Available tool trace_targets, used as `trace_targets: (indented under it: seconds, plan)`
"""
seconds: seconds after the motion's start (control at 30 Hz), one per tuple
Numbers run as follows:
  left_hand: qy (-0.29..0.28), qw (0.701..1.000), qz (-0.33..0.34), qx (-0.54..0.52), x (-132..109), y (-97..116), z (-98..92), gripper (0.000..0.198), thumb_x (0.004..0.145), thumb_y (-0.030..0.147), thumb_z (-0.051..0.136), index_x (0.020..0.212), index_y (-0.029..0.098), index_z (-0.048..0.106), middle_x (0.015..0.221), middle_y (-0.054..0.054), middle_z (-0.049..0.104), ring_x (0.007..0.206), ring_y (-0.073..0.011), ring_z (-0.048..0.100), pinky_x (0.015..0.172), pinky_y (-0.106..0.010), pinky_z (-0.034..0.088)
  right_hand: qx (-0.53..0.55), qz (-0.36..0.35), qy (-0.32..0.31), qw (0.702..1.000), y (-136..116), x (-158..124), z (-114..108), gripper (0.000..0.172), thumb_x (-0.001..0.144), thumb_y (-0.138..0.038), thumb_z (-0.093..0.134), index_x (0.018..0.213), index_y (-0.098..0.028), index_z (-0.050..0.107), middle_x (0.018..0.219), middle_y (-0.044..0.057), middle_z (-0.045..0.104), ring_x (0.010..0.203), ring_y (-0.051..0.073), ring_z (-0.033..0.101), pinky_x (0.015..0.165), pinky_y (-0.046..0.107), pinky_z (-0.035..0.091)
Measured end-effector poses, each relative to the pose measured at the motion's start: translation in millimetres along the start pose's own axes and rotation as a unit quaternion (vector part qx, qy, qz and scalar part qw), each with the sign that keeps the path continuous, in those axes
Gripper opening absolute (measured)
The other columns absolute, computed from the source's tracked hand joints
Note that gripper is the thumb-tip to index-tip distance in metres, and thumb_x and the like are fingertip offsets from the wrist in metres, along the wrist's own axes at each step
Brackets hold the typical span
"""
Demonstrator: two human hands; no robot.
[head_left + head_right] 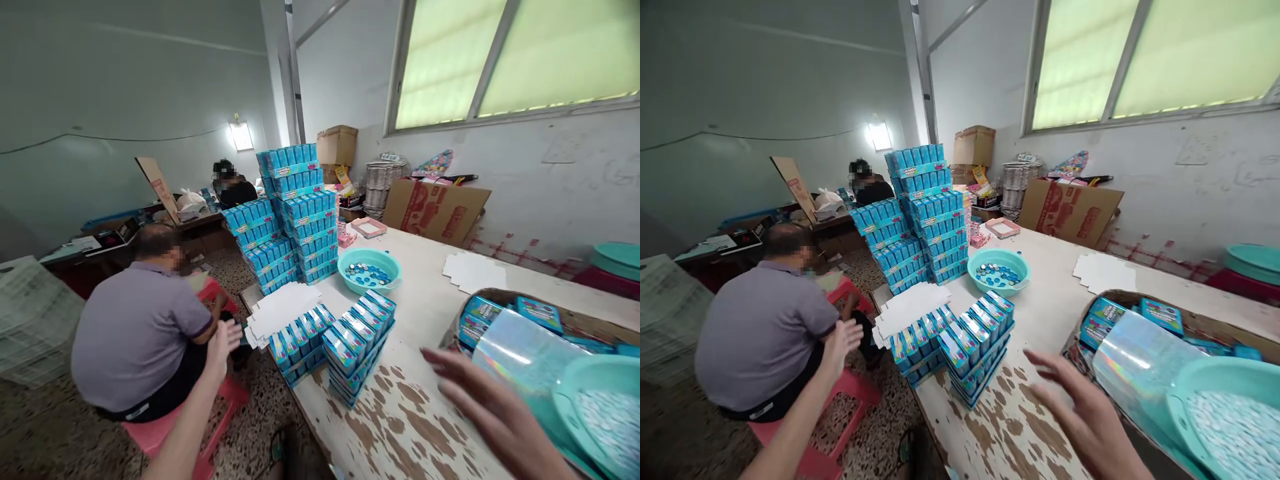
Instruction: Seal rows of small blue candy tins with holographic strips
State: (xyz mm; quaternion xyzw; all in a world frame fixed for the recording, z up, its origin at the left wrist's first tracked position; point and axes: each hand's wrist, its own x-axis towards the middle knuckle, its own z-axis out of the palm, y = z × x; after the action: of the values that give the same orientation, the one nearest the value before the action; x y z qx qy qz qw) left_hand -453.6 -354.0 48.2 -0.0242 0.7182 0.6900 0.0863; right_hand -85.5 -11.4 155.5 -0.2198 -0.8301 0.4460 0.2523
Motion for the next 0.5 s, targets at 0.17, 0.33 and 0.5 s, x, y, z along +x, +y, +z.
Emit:
trace_targets:
  seconds: [0.17,0.33,0.5]
  plan:
    - [0.095,0.989,0.072,-0.092,194.5,123.2,12.0,0.063,0.09,0.057,0.02,0.127,0.013,0.046,0.131,-0.02,0.049,0.117,-0.025,0.052,0.094,-0.039,0.044,0.17,-0.042,-0.044,0.984,-125.0,157.6,93.9,0.052,0.077,-0.058,0.056,0.118,-0.027,0.059,0.124,0.007,0.058,0.114,0.026,0.054,0.094,0.043,0.047]
    - [-0.027,0.989,0.032,-0.143,354.7,199.3,18.8,0.08,0.084,0.068,0.007,0.119,0.012,0.053,0.12,-0.019,0.056,0.115,-0.0263,0.053,0.091,-0.04,0.045,0.353,0.122,-0.097,0.923,-176.6,315.0,247.7,0.068,0.077,-0.065,0.052,0.121,-0.014,0.054,0.128,0.016,0.052,0.113,0.028,0.054,0.091,0.043,0.047]
    - [-0.266,0.956,-0.052,-0.111,430.9,226.2,45.9,0.072,0.083,0.068,0.024,0.107,0.011,0.06,0.096,-0.017,0.067,0.098,-0.0293,0.06,0.081,-0.043,0.05,0.383,0.237,-0.086,0.889,-175.6,422.1,385.7,0.097,0.07,-0.08,0.039,0.139,-0.012,0.031,0.144,0.02,0.032,0.128,0.033,0.038,0.096,0.049,0.04]
